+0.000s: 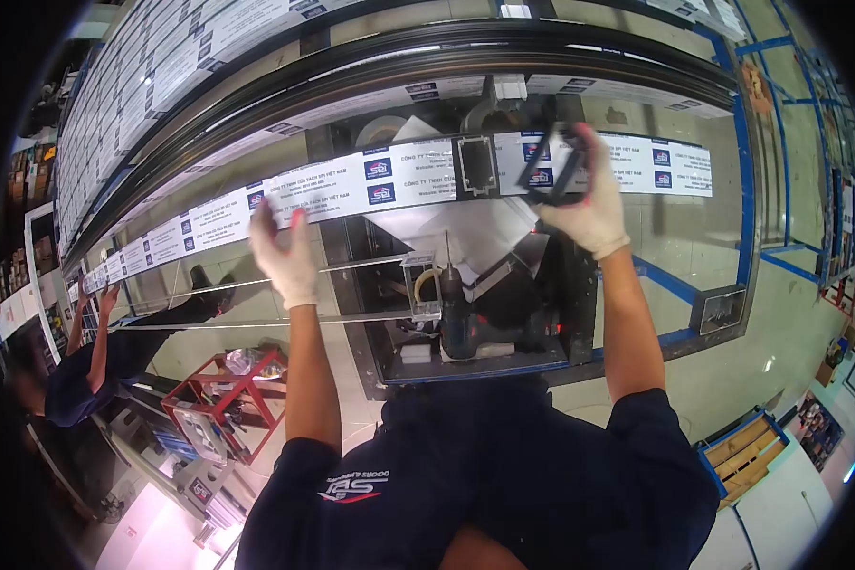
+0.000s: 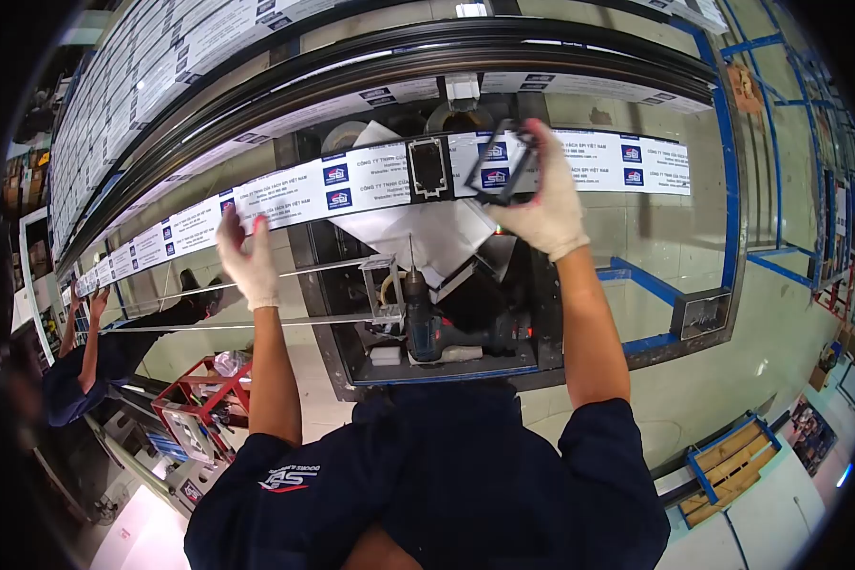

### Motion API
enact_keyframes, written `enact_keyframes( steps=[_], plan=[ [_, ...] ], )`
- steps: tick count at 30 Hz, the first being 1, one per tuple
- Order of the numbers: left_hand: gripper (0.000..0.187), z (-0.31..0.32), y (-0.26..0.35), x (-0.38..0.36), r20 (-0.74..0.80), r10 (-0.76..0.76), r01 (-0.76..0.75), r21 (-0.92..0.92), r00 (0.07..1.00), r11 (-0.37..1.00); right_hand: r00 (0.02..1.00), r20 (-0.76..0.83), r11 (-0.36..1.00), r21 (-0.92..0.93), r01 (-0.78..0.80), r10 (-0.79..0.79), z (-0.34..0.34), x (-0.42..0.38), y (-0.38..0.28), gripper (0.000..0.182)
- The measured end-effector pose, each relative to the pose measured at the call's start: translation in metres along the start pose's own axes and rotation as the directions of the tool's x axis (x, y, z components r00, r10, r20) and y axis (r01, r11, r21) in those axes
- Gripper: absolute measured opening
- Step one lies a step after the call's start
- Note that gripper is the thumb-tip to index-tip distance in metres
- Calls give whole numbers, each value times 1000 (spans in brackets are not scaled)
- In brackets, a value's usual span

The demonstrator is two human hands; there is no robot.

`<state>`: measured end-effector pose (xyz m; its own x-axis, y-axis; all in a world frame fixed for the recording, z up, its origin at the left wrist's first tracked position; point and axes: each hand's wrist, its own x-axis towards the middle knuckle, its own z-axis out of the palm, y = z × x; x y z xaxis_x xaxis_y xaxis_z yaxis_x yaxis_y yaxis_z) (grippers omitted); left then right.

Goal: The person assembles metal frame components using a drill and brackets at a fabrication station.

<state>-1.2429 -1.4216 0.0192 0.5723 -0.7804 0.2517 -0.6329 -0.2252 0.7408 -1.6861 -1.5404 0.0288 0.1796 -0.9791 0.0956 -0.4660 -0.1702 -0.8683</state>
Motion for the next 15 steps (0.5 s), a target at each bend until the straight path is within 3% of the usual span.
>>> enact_keyframes(
  steps=[2,3,5,7,9,10,14,15],
  plan=[
    [59,22,40,-3,269,82,-38,-168,960,985,997,53,992,112,51,-57,23,3,0,120],
    [56,33,57,-4,359,153,-66,-243,921,968,994,81,992,106,68,-77,30,7,0,121],
    [55,49,82,-1,550,226,-128,-211,804,969,974,177,989,-25,148,-142,34,16,-5,126],
    [53,73,101,-1,627,278,-86,-319,728,944,963,221,979,-96,181,-157,37,23,-7,123],
    [49,82,120,1,788,159,105,-272,595,957,955,271,975,-150,164,-120,38,27,-15,121],
    [48,91,121,-3,795,121,183,-279,594,943,959,207,954,-185,234,-195,43,26,-10,124],
    [45,104,141,-13,809,-6,411,-293,588,863,961,-158,973,-91,214,-226,61,11,-36,128],
    [44,99,151,-12,809,-31,450,-294,587,843,980,-120,986,-62,152,-158,61,6,-41,129]
  ],
)
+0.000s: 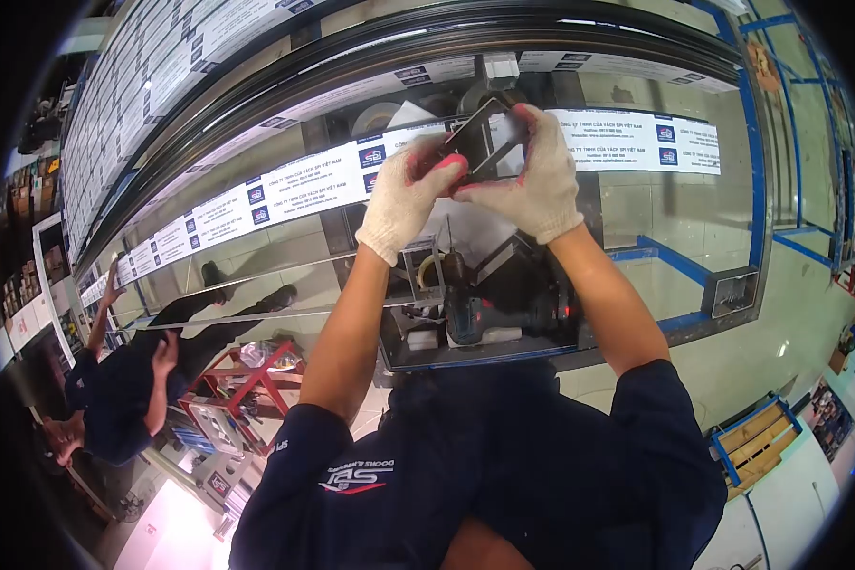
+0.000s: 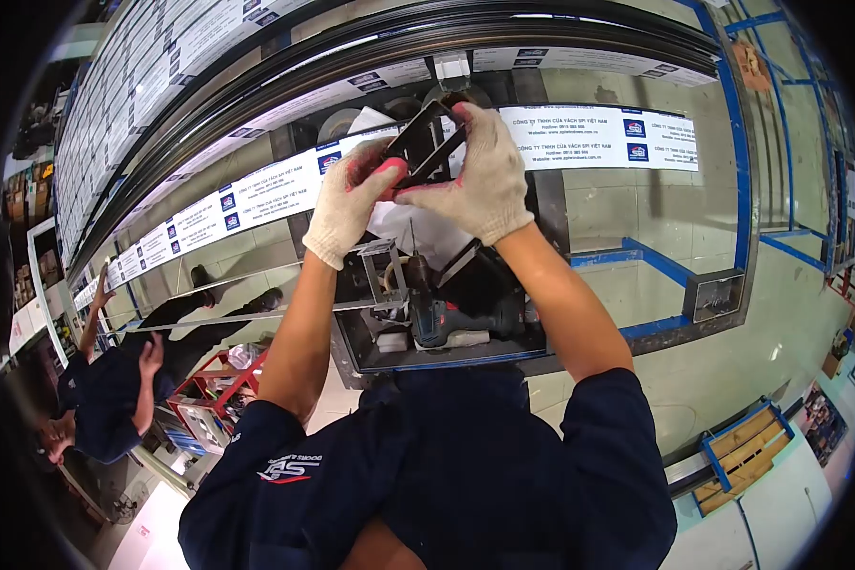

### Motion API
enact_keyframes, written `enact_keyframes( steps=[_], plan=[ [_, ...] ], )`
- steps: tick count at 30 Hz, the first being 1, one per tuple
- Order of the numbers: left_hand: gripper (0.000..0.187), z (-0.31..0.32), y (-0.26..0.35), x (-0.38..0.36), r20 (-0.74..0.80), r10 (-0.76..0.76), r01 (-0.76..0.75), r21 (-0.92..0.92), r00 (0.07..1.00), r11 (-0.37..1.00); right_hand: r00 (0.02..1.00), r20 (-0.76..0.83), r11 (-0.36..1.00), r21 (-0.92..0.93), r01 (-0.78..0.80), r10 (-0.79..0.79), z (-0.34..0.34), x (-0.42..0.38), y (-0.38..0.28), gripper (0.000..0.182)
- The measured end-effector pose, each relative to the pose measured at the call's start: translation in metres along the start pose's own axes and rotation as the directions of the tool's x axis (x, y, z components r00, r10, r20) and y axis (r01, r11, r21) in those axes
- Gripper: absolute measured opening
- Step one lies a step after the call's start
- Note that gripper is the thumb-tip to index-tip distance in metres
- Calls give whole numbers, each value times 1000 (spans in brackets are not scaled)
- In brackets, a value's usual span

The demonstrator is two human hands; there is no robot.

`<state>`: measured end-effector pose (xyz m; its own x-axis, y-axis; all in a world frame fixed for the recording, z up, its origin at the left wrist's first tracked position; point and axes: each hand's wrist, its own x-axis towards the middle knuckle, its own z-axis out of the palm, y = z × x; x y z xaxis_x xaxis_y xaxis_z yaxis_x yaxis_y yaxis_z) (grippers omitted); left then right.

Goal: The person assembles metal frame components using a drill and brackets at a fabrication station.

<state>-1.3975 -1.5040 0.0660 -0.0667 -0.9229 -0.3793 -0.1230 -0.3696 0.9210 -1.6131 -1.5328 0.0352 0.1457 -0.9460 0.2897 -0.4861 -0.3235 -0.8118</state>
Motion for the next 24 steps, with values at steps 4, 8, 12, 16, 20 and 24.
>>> enact_keyframes(
  steps=[4,8,12,16,20,24],
  plan=[
    [40,-31,9,7,127,95,-103,58,987,993,957,264,990,43,-136,120,-32,5,-22,109],
    [41,-50,54,18,400,0,-96,220,917,971,929,369,996,-82,19,13,-52,9,-27,67],
    [45,-30,56,33,96,125,-129,31,987,991,961,217,983,-99,-154,172,-40,6,-43,58],
    [48,-25,8,46,-66,296,-273,237,953,932,969,-52,948,-199,-248,242,-2,-5,-30,60],
    [84,-32,-17,32,210,374,-425,323,903,845,933,-92,903,-235,-361,349,23,-13,-34,62],
    [134,-37,-37,35,323,401,-506,385,857,772,944,-52,903,-279,-327,326,33,-22,-31,70]
  ],
)
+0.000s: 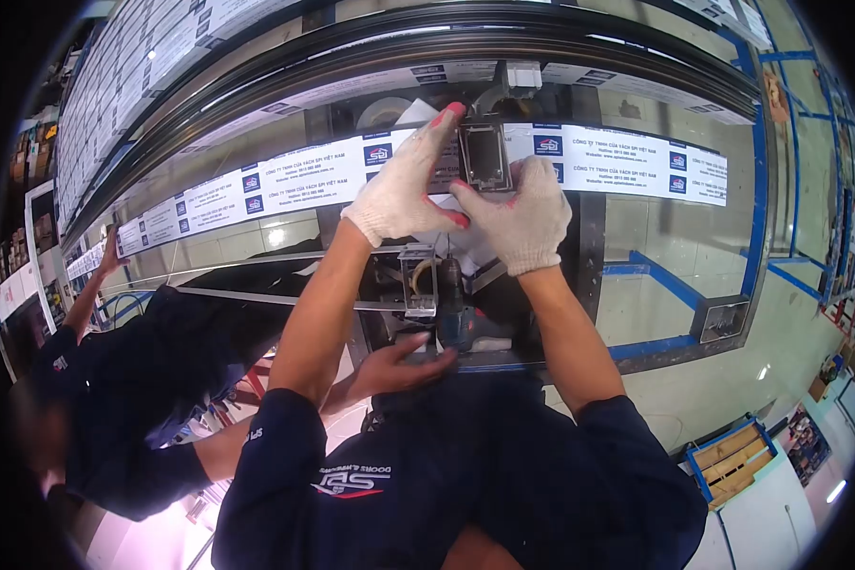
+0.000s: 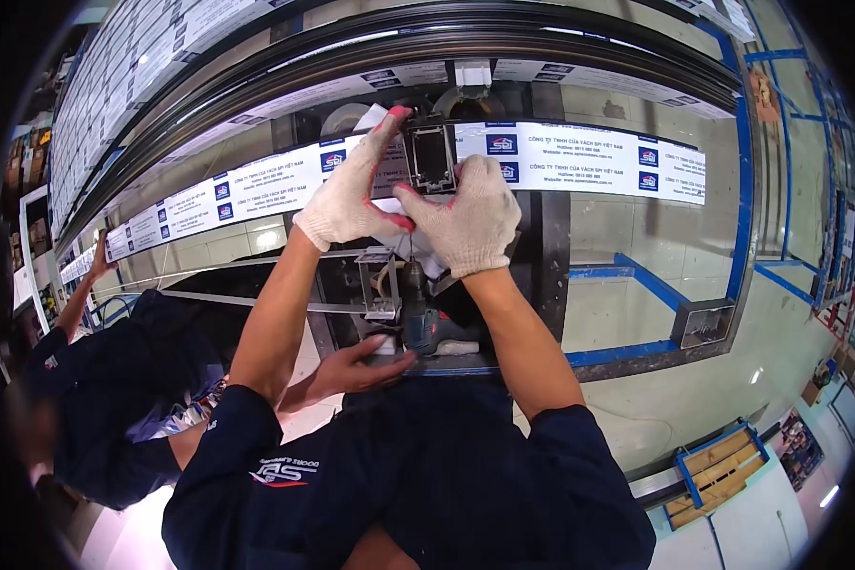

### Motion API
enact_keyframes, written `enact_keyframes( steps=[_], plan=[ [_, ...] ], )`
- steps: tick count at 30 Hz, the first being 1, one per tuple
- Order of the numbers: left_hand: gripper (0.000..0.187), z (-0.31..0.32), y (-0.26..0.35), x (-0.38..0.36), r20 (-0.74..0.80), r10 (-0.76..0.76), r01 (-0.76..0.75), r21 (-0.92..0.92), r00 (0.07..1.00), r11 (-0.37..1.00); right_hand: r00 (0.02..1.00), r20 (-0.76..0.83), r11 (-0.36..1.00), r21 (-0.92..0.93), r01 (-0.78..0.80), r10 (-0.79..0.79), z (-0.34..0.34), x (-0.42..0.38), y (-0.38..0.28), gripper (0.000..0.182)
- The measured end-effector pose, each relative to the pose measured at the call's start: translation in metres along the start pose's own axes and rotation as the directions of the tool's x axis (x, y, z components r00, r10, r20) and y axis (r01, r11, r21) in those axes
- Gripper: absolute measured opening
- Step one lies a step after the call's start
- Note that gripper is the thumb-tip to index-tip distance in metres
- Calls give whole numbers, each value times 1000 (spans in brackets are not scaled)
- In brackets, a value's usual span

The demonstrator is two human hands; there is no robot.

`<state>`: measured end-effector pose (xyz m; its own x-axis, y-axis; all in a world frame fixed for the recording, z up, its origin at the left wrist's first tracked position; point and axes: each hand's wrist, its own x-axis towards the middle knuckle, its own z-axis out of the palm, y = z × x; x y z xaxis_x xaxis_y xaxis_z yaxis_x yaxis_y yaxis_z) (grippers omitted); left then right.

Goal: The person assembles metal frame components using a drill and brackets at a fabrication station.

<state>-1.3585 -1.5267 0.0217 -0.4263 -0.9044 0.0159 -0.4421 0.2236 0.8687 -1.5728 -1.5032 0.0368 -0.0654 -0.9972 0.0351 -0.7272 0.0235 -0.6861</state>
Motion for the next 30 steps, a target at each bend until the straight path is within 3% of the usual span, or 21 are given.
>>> enact_keyframes(
  steps=[1,5,6,8,9,12,13,16,24,26,30],
  plan=[
    [146,3,-3,1,-10,-1,1,57,1000,998,999,16,999,-6,31,-31,-1,0,3,70],
    [140,16,-17,6,-108,14,-5,84,994,996,962,206,979,137,153,-179,-20,17,27,69],
    [138,16,-15,7,-119,-28,36,66,993,997,928,342,966,253,58,-146,-28,25,38,69],
    [133,18,-14,7,-143,-76,79,11,987,997,911,345,902,427,62,-226,-38,39,50,82],
    [131,20,-13,7,-157,-82,79,-23,984,997,869,331,906,339,253,-367,-42,49,59,108],
    [125,25,-20,8,-215,-22,20,-14,976,1000,822,362,867,409,284,-440,-39,69,62,126],
    [125,27,-22,8,-225,3,-2,6,974,1000,805,382,877,350,329,-454,-36,74,66,134],
    [125,29,-27,8,-238,26,-23,13,971,1000,748,504,897,323,302,-433,-37,88,56,130],
    [119,31,-26,11,-252,-2,-10,-47,968,999,778,363,812,498,303,-513,-15,91,68,112],
    [120,28,-21,14,-241,-5,5,1,970,1000,758,477,874,415,252,-445,-24,92,61,116],
    [118,27,-26,14,-236,15,-20,-22,972,1000,760,481,880,404,250,-437,-26,94,58,116]
  ],
)
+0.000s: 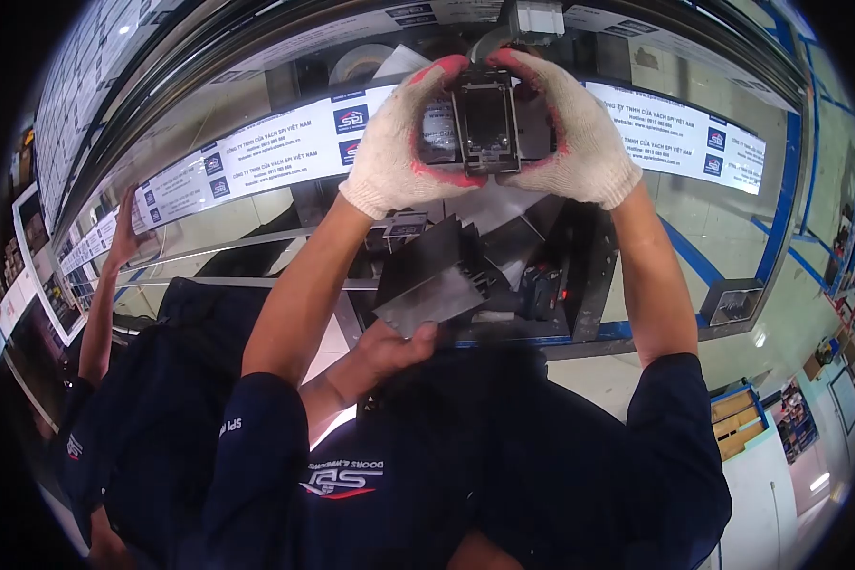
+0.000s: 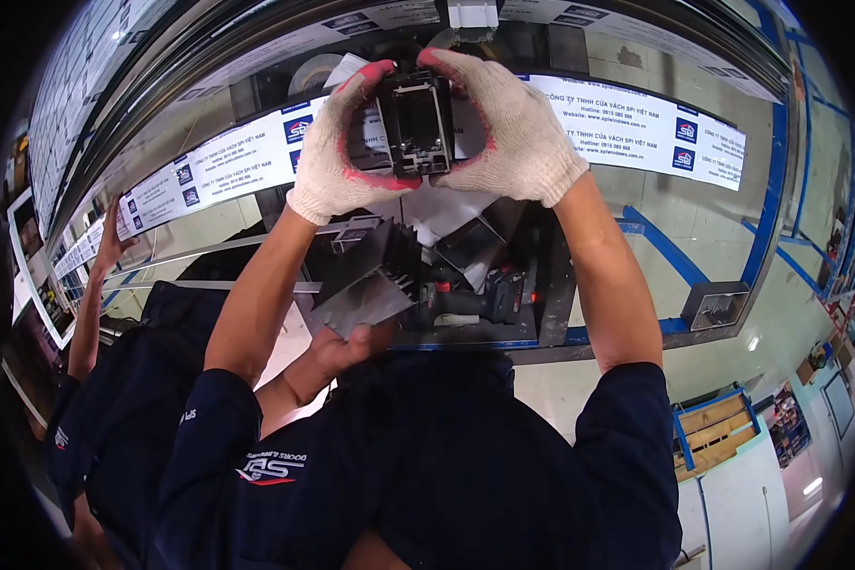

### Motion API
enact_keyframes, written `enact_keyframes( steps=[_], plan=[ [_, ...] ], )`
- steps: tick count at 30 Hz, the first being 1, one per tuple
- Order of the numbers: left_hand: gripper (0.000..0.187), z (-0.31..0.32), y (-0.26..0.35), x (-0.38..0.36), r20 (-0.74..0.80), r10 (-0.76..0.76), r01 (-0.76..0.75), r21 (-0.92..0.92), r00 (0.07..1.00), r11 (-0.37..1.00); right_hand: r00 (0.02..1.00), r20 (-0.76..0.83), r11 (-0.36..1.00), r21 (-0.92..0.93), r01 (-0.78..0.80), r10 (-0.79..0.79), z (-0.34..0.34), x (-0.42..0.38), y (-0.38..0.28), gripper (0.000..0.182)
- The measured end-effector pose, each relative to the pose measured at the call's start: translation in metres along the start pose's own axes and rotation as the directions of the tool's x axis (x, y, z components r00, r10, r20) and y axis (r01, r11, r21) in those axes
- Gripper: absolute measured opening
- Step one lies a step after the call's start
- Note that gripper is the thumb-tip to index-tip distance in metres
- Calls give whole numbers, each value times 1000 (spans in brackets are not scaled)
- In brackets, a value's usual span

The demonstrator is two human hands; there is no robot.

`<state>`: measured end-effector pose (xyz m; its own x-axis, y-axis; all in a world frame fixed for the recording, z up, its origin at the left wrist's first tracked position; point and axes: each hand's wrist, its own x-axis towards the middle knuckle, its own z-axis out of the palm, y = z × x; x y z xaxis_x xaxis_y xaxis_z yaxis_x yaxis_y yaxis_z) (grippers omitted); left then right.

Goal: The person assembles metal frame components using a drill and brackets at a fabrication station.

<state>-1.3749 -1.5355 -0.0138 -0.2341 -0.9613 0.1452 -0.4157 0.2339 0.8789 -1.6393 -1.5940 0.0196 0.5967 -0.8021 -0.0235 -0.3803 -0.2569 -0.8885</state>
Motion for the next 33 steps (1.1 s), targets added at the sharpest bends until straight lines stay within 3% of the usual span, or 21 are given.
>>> enact_keyframes(
  steps=[4,9,31,33],
  plan=[
    [114,-6,13,3,73,-52,47,62,996,997,1000,-9,1000,-8,-17,17,5,-2,3,117],
    [119,0,-4,-3,23,37,-38,41,999,998,999,-26,998,-63,-30,28,4,-4,-1,118],
    [122,-3,0,-1,56,-54,51,46,997,998,999,-15,997,-62,-38,38,2,-4,5,117],
    [122,-1,-2,-3,48,-39,37,39,998,999,999,-52,998,-65,15,-18,5,-4,8,114]
  ],
)
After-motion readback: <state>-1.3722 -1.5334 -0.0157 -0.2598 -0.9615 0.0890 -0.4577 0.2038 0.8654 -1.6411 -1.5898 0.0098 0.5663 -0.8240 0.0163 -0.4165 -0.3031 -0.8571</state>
